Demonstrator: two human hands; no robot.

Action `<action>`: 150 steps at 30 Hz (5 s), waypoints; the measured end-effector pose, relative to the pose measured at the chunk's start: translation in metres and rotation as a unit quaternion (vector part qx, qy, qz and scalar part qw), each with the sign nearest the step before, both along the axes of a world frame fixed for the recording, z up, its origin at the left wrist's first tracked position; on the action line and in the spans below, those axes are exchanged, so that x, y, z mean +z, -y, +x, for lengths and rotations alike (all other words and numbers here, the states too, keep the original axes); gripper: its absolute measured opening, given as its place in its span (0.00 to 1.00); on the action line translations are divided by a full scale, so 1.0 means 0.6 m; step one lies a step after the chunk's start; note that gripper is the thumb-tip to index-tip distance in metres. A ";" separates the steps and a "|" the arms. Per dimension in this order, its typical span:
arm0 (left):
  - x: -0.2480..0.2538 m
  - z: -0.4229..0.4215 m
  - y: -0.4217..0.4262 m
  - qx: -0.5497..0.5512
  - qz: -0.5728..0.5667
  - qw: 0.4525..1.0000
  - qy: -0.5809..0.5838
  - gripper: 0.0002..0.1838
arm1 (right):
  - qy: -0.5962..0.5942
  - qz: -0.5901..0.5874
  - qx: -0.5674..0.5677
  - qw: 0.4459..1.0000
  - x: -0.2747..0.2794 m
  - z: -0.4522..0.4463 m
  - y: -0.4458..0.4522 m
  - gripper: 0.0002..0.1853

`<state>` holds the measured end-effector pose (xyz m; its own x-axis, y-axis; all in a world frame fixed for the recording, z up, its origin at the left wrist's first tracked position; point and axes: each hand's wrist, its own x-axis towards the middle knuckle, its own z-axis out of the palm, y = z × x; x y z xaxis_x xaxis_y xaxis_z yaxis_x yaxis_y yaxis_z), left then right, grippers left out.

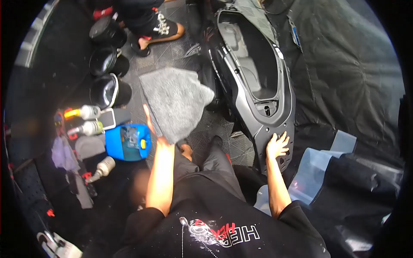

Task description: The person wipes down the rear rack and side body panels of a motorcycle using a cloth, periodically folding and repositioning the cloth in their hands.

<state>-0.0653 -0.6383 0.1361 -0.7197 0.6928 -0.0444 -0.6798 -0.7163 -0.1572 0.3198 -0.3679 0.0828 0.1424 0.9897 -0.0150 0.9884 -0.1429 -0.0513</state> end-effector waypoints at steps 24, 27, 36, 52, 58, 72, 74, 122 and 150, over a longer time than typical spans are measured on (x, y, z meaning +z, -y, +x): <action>0.284 -0.161 -0.213 -0.376 -0.341 0.754 -0.417 0.44 | -0.751 -0.346 0.188 0.529 0.254 -0.563 0.094 0.48; 0.264 -0.243 -0.211 -0.383 -0.339 0.774 -0.373 0.35 | -0.826 -0.328 0.030 0.458 0.216 -0.575 0.082 0.31; 0.186 -0.517 -0.235 -0.249 -0.452 0.584 -0.626 0.29 | -0.902 -0.260 -0.058 0.341 0.305 -0.761 0.069 0.38; 0.274 -0.751 -0.311 -0.462 -0.178 0.570 -0.655 0.26 | -0.855 -0.134 -0.228 0.446 0.332 -0.948 0.197 0.29; 0.219 -0.744 -0.335 -0.430 -0.197 0.502 -0.724 0.20 | -0.869 -0.125 -0.273 0.393 0.319 -0.906 0.224 0.23; 0.181 -0.594 -0.367 -0.459 -0.167 0.465 -0.738 0.18 | -0.967 -0.040 -0.115 0.225 0.251 -0.894 0.298 0.31; 0.171 -0.554 -0.385 -0.478 -0.140 0.437 -0.749 0.18 | -0.970 -0.036 -0.172 0.168 0.217 -0.875 0.323 0.28; -0.193 0.097 -0.706 -0.269 -0.037 0.060 -0.961 0.28 | -0.828 0.376 -0.329 0.254 -0.226 -0.088 0.093 0.28; -0.206 0.105 -0.709 -0.251 -0.021 0.076 -0.965 0.32 | -0.707 0.541 -0.442 -0.109 -0.237 -0.516 0.141 0.24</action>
